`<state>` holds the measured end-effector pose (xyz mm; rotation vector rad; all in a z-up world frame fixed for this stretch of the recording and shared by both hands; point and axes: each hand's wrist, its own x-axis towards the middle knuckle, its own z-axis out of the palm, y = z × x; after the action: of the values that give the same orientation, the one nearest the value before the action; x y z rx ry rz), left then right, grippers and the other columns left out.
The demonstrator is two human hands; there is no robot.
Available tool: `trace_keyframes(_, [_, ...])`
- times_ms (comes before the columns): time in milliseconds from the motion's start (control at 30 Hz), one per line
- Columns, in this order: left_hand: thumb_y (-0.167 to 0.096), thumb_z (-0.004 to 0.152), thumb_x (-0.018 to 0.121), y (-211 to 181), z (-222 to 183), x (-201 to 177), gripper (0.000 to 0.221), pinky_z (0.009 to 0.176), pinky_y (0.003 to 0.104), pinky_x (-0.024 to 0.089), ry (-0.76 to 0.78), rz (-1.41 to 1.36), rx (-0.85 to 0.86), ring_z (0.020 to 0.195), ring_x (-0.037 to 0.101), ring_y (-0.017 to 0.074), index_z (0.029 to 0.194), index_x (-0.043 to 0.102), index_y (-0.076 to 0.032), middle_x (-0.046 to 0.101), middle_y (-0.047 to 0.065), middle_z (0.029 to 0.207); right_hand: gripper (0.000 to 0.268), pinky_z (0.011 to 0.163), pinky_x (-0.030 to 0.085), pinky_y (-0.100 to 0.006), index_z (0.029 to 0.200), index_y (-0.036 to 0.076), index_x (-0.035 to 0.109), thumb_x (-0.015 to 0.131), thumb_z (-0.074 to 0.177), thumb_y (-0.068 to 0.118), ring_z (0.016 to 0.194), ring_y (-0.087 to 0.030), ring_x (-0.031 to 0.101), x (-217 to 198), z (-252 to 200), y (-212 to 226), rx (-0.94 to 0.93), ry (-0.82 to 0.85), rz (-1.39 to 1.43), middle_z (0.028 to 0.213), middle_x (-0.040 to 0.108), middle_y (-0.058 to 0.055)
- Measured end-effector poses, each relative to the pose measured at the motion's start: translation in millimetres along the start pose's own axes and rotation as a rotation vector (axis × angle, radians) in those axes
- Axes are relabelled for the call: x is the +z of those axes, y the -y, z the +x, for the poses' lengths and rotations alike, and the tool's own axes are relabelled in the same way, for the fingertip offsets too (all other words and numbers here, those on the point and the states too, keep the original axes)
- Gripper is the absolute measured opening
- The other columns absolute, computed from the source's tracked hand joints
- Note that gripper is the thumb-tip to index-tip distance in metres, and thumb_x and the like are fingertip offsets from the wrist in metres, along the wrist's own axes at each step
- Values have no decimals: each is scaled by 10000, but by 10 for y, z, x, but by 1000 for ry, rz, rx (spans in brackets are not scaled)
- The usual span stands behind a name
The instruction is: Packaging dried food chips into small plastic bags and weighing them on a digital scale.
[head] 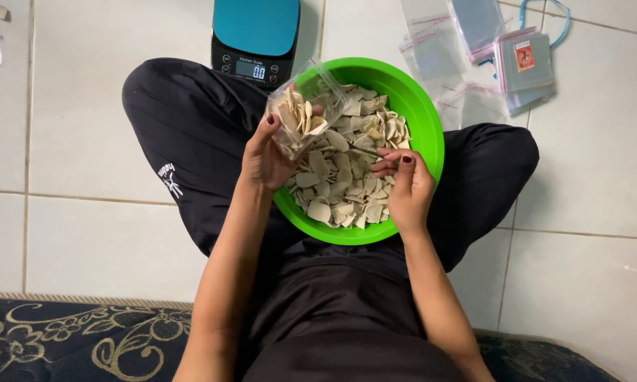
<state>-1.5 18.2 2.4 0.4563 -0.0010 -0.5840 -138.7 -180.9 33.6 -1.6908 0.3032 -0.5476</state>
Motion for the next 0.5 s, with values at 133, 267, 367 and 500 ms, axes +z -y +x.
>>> trace_keyframes(133, [-433,890,718,26,6,-36,798,1066,510,549,1,-11,26,1156,718,345,1555,418,-112,659,329,1292,418,601,612,-289,977,-15,549,346,1153,306,693,-241,733,-113,1,-1,29,4,1,983,720,-254])
trace_keyframes(267, [-413,899,710,43,32,-34,786,1033,526,558,4,-13,30,1134,720,371,1553,414,-94,658,352,1264,402,593,607,-255,979,-4,546,344,1150,298,684,-212,725,-32,-40,-181,168,-6,109,970,724,-242])
trace_keyframes(367, [-368,919,690,37,28,-24,750,1017,543,560,1,-27,34,1143,711,402,1557,403,-97,644,378,1271,385,608,616,-248,987,3,557,363,1145,297,705,-220,738,51,-74,-279,286,-7,216,982,729,-243])
trace_keyframes(500, [-349,933,685,43,31,-27,728,1004,554,561,4,-36,33,1156,703,411,1554,399,-98,637,389,1276,374,615,624,-235,997,4,570,374,1140,289,718,-218,751,65,-63,-190,378,-20,282,998,735,-245])
